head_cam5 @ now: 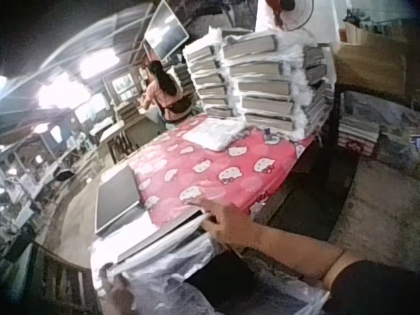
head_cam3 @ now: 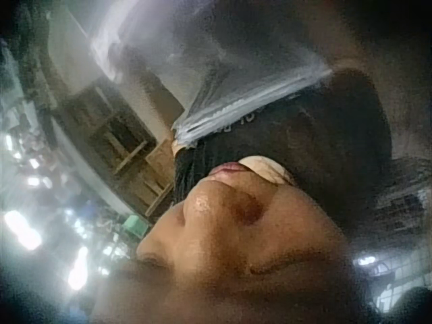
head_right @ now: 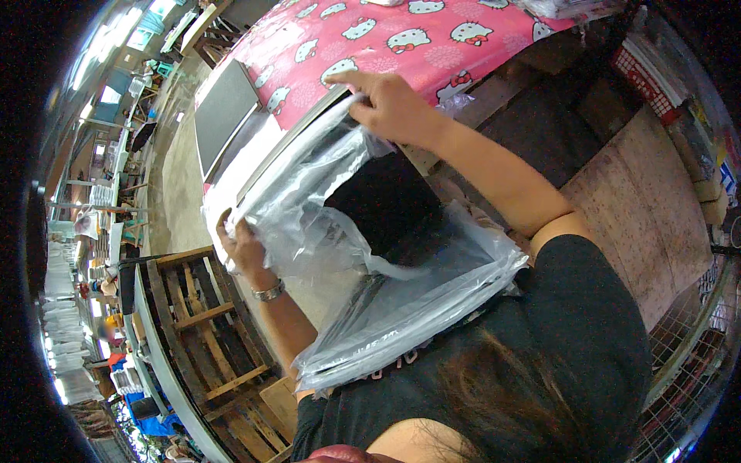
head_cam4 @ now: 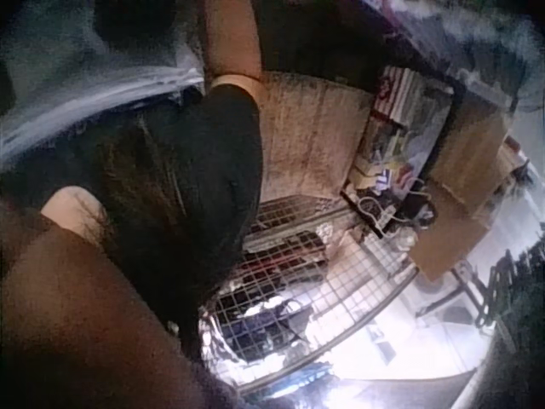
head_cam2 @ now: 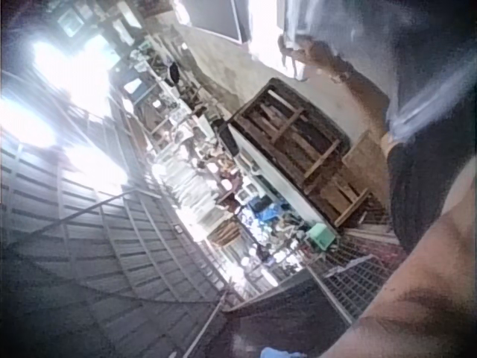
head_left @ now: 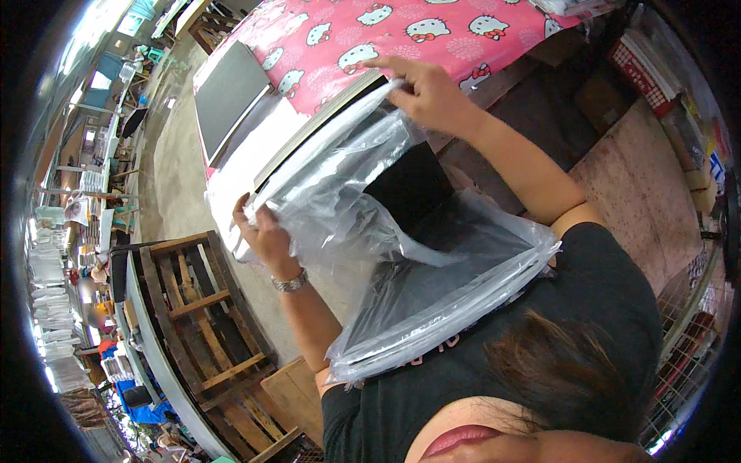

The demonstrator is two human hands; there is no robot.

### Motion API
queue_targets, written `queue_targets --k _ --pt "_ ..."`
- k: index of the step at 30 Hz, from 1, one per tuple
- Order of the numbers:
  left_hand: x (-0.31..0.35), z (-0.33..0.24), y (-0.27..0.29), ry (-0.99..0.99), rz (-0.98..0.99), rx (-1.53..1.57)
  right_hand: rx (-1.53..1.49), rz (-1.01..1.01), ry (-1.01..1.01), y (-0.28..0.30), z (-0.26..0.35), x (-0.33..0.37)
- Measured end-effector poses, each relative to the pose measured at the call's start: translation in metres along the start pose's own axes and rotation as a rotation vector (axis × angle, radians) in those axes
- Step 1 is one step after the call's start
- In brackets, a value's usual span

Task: The person wraps stacks of paper products in clear plastic bags, tucking the excess plastic into the folds and securing them.

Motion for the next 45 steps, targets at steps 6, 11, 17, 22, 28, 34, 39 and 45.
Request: queue_targets --k 6,11,17,22,28,34,39,45 --pt "0.062 -0.036 0.022 0.083 0.048 -0.122 0.243 -0.013 0.167 0.027 0.039 0.042" --pt "0.084 -0.038 0.090 0.454 -0.008 0.210 -0.385 0.396 -0.590 0.047 0.053 0.047" --pt "0.106 0.039 0.063 0.978 0.604 -0.242 -0.712 0.560 -1.066 0.035 -0.020 0.113" --pt "0.164 0.219 0.038 0.928 1.023 -0.303 -0.515 0.675 -1.342 0.014 -0.151 0.235" --pt "0.171 0.267 0.097 0.791 0.627 -0.192 0.452 0.965 -0.894 0.014 -0.255 0.265" --pt "0.058 0.136 0.184 0.366 -0.241 0.199 -0.559 1.152 -0.843 -0.007 -0.036 0.170" --pt "0.042 -0.021 0.130 0.002 -0.143 0.149 0.017 1.550 -0.464 -0.051 -0.090 0.241" --pt "0.089 -0.061 0.002 0.188 0.495 0.454 -0.564 0.645 -0.153 -0.089 0.050 0.089"
Point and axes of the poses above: each hand's wrist, its own x-axis away from the middle knuckle, its own y-axis out of the back of the hand, z = x × y, the point moved 7 cm from there along -x, towards the middle knuckle, and after that the axes turned 13 degrees about -z, right-handed, at the moved point
